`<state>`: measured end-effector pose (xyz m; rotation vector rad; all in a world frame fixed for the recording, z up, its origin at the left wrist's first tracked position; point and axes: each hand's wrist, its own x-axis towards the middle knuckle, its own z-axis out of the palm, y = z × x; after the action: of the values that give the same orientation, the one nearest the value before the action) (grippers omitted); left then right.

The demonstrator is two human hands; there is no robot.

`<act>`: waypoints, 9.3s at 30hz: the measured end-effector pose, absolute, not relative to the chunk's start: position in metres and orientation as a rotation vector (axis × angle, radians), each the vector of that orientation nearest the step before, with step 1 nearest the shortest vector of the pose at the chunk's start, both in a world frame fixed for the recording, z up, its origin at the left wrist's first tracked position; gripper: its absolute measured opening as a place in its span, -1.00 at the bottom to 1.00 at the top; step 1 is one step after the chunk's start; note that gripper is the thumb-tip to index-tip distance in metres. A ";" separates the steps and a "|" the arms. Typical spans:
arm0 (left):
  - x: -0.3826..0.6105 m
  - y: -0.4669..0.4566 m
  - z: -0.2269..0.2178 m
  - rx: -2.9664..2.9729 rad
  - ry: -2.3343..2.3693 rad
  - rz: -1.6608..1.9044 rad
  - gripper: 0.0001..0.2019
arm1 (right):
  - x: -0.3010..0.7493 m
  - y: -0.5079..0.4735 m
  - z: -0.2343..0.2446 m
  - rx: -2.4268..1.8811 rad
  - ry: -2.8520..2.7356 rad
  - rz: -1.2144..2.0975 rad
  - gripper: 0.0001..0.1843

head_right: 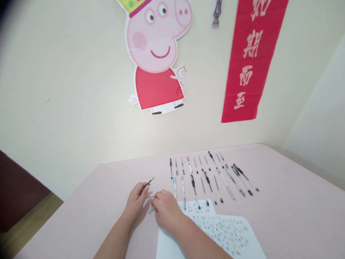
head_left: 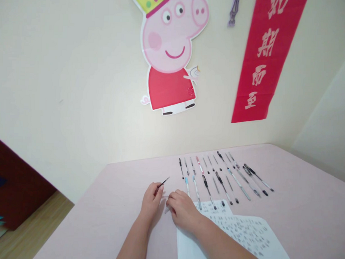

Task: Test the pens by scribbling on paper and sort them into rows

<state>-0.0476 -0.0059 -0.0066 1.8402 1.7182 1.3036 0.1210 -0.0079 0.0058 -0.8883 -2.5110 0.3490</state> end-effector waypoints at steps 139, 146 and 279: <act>-0.030 -0.015 0.009 2.209 1.675 0.961 -0.77 | 0.118 0.019 -0.018 -0.887 -1.344 1.115 -0.80; -0.028 -0.017 0.009 2.171 1.613 0.937 -0.70 | 0.118 0.018 -0.013 -0.885 -1.258 1.252 -0.66; -0.027 -0.013 0.004 2.082 1.590 1.176 -0.85 | 0.123 0.017 -0.001 -0.812 -1.317 1.199 -0.61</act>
<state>-0.0271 -0.0130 0.0035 2.0817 1.5899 1.1757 0.1229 0.0169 -0.0009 -0.8115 -1.3170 1.1995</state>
